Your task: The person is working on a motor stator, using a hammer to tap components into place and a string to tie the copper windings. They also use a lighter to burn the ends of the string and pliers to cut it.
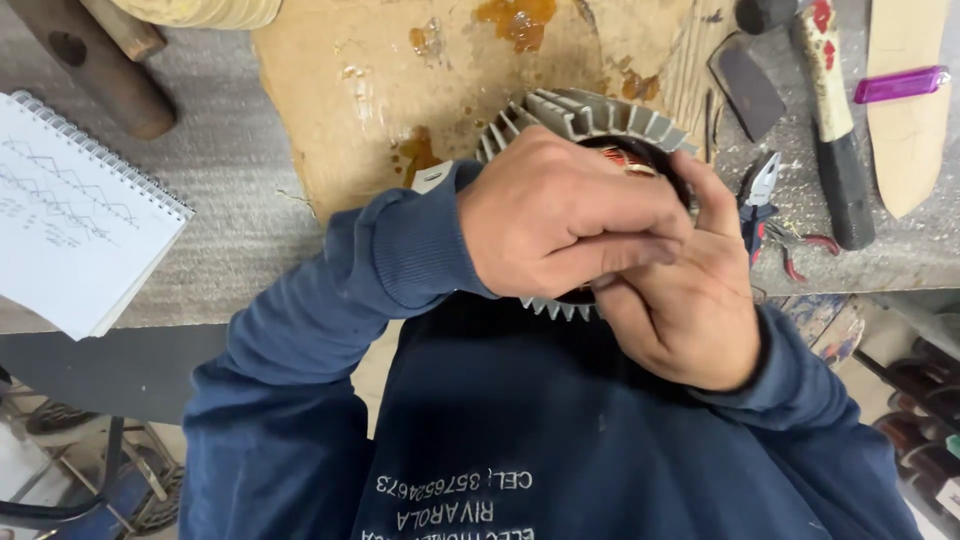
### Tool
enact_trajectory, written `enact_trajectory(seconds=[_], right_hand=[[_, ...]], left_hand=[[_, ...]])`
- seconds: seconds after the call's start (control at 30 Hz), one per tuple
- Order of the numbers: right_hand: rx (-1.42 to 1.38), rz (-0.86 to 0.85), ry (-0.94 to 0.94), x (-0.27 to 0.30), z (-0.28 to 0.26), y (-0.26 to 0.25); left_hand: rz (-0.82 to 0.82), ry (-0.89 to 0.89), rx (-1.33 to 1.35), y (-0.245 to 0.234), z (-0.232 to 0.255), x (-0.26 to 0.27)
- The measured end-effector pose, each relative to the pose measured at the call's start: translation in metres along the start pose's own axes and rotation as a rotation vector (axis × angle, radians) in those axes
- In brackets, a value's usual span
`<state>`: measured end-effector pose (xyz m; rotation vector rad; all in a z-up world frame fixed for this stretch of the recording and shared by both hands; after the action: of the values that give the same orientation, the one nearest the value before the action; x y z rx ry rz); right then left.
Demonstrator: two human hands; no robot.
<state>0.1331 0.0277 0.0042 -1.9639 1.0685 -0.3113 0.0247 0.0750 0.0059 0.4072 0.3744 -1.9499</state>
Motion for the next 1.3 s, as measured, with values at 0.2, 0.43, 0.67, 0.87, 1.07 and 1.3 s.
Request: enact_trajectory(seconds=[0.2, 0.43, 0.67, 0.87, 1.07, 1.3], right_hand=[[-0.034, 0.212, 0.102, -0.006, 0.002, 0.006], [0.026, 0.305, 0.11, 0.004, -0.004, 0.002], [-0.237, 0.531, -0.065, 0.049, 0.013, -0.009], [-0.366, 0.609, -0.125, 0.062, 0.034, -0.015], [-0.455, 0.62, -0.145, 0.066, 0.045, -0.01], [-0.462, 0.662, -0.127, 0.057, 0.035, -0.014]], left_hand=[[0.077, -0.061, 0.031, -0.011, -0.007, -0.003], [0.044, -0.068, -0.025, -0.004, -0.001, -0.004], [0.073, 0.214, -0.173, 0.07, 0.068, -0.014], [0.08, 0.252, -0.069, 0.112, 0.068, -0.02], [-0.096, 0.275, -0.207, 0.143, 0.066, -0.022], [-0.202, 0.282, -0.169, 0.122, 0.083, -0.041]])
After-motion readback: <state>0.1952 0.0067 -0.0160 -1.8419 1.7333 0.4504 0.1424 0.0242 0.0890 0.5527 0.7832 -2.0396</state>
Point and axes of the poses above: each hand's wrist, its own x-axis away from the middle knuckle, its own y-axis out of the palm, z = x × y, the point moved 8 cm from there along -x, towards the middle knuckle, and after that the axes turned 10 degrees about z, right-handed, at the moved point
